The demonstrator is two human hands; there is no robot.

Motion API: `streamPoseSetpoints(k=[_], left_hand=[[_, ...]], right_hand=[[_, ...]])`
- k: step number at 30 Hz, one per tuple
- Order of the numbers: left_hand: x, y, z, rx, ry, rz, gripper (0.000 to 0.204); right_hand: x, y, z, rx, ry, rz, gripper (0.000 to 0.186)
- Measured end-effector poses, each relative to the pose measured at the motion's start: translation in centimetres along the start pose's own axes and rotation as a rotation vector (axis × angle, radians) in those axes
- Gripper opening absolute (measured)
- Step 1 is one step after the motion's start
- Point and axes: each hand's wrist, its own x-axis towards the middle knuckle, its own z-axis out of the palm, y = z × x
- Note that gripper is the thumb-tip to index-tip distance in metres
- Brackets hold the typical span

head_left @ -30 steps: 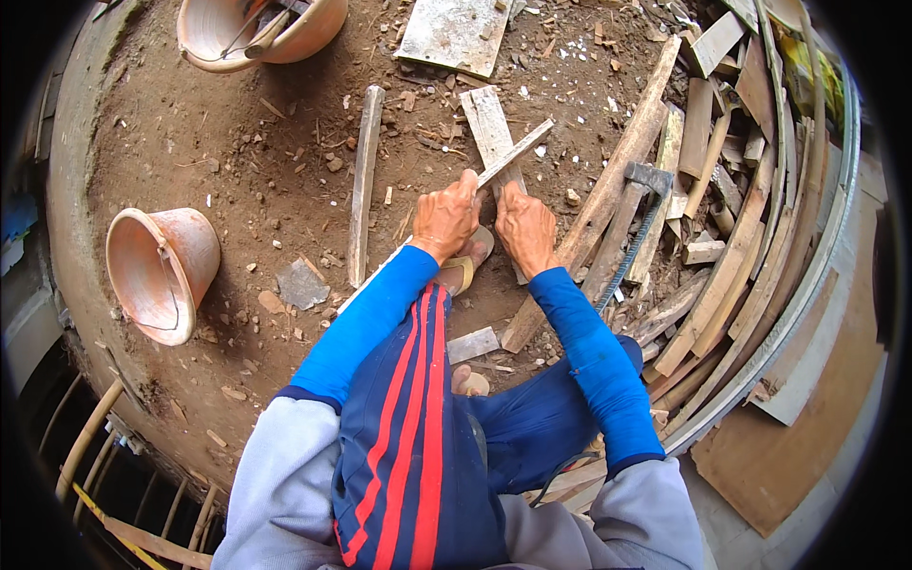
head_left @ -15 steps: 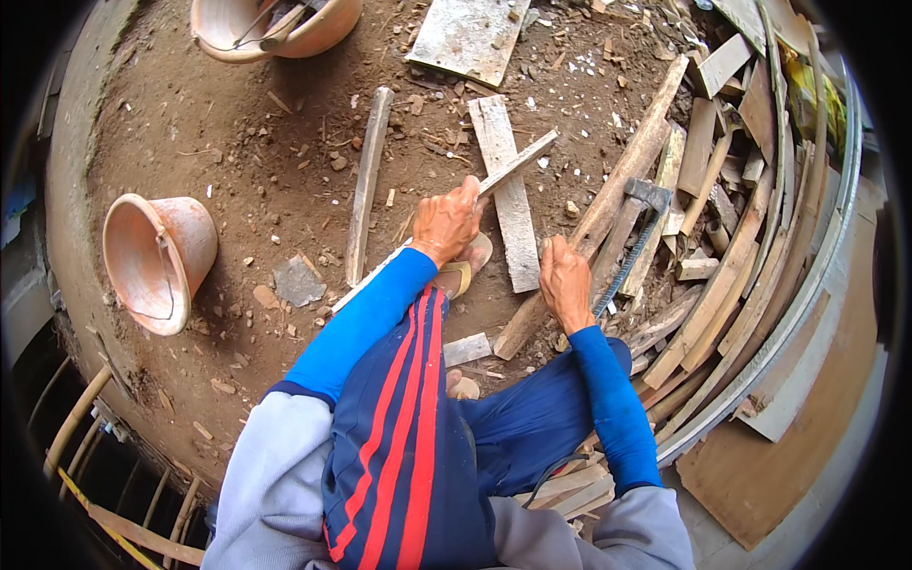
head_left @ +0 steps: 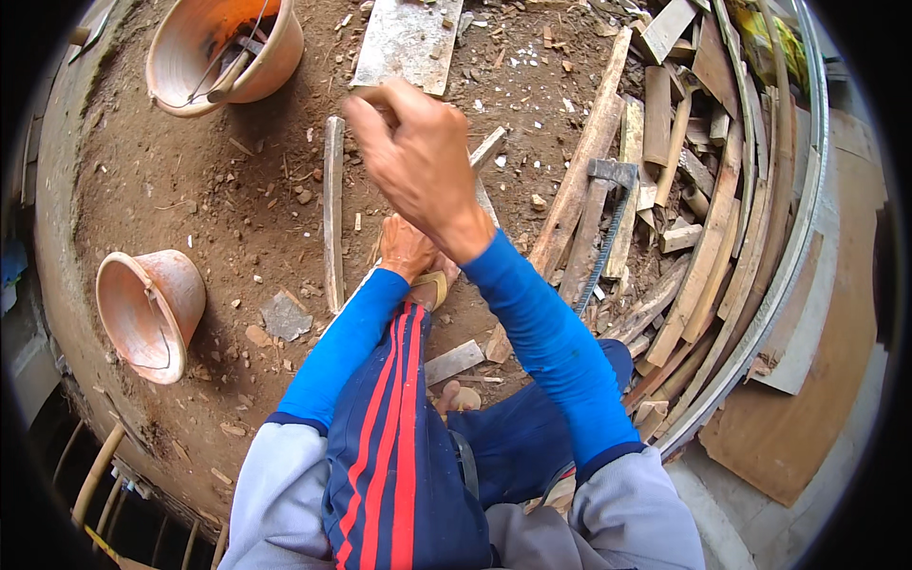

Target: The person sits on the ground and uses a metal bar to break small pieces of wood. They repeatedly position the wood and strike it with the bar to split it into smaller fragments.

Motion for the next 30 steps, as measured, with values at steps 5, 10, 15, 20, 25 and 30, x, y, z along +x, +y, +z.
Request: streamPoseSetpoints(k=[5, 10, 15, 20, 25, 30], left_hand=[[2.1, 4.7, -3.3, -0.037, -0.041, -0.110, 0.027], [1.8, 4.3, -3.6, -0.044, -0.024, -0.103, 0.027], [1.5, 3.9, -2.8, -0.001, 0.022, -0.092, 0.026], [1.4, 4.1, -2.3, 0.028, 0.018, -0.072, 0.024], [1.3, 4.1, -2.2, 0.015, -0.004, -0.081, 0.023], [1.0, 4.3, -2.2, 0.026, 0.009, -0.072, 0.024]], right_hand=[[-8.7, 14.3, -11.1, -0.533, 0.233, 0.353, 0.021], [-5.9, 16.5, -13.0, -0.651, -0.057, 0.017, 0.014], [-5.9, 15.6, -13.0, -0.628, -0.179, 0.015, 0.009], [-6.2, 16.6, -12.6, -0.643, -0.096, -0.013, 0.009], [-4.9, 17.1, -14.1, -0.482, -0.180, 0.075, 0.013], [-5.7, 17.3, -13.5, -0.503, -0.169, 0.023, 0.015]])
